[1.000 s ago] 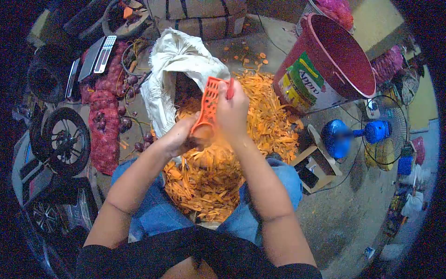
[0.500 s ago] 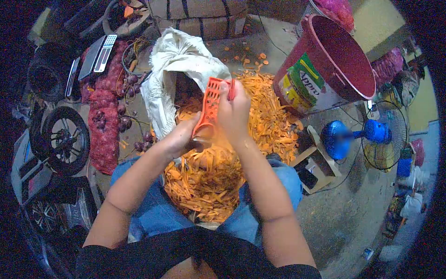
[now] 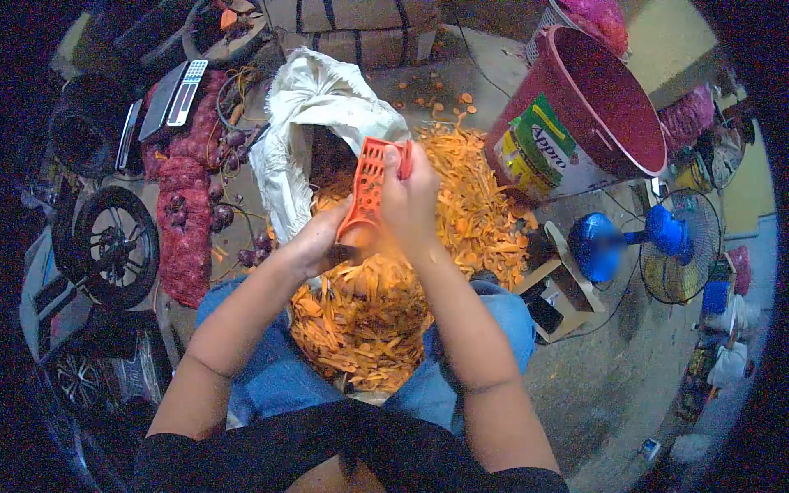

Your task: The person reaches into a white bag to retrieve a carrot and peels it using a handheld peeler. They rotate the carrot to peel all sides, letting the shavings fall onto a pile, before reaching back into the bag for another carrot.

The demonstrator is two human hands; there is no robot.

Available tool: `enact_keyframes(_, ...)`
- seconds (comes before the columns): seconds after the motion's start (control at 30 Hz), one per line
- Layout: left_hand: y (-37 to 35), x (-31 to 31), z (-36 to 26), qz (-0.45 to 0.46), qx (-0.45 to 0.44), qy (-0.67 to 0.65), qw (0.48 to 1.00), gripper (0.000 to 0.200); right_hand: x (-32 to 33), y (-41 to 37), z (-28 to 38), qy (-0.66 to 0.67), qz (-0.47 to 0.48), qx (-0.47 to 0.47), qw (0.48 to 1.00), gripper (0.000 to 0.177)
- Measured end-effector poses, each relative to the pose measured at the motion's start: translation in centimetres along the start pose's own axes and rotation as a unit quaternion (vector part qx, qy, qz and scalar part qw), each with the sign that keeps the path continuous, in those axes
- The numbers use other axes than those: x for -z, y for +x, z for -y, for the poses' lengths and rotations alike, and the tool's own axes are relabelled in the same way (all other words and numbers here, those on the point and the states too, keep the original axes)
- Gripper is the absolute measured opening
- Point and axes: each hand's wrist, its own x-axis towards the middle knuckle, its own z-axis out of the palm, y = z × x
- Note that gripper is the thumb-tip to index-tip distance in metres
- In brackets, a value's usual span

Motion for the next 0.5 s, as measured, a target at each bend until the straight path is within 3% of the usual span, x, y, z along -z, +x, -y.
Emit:
enact_keyframes(0.07,0.2,0.7,0.1,0.061,0.003,0.090,0.994,0.040,0.5,0.7,-0.1,0.006,-0.020,-0.026,0.999,0.019)
enact_keyframes(0.13,0.1,0.2,0.7,0.078,-0.023,0.101,0.992,0.039,1.7,2.3,-1.7,0.012,-0.041,-0.051,0.998,0.019)
enact_keyframes(0.17,0.0,-0.1,1.1,0.096,-0.049,0.112,0.988,0.039,2.8,3.5,-4.1,-0.012,-0.097,-0.089,0.991,0.017)
enact_keyframes(0.23,-1.6,-1.5,0.1,0.083,-0.027,0.113,0.990,0.040,3.5,3.9,-5.1,-0.036,-0.152,-0.129,0.979,0.016)
enact_keyframes(0.3,-1.4,-1.3,-0.5,0.033,0.010,0.040,0.999,0.040,3.5,4.0,-3.7,0.075,-0.160,-0.146,0.973,0.015)
enact_keyframes(0.37,-0.5,-0.1,-0.5,0.038,0.010,0.061,0.997,0.039,2.1,2.5,-1.6,0.082,-0.132,-0.113,0.981,0.015)
enact_keyframes(0.43,-0.2,0.4,-0.6,0.082,-0.024,0.061,0.994,0.040,1.3,1.0,0.7,0.057,-0.011,-0.099,0.993,0.017)
enact_keyframes(0.47,-0.3,0.1,-0.6,0.061,-0.029,0.069,0.995,0.039,0.8,0.7,0.7,0.057,-0.011,-0.099,0.993,0.017)
enact_keyframes(0.5,-0.4,-0.4,-0.6,0.061,-0.028,0.069,0.995,0.039,0.4,0.5,0.4,0.012,-0.011,-0.035,0.999,0.017)
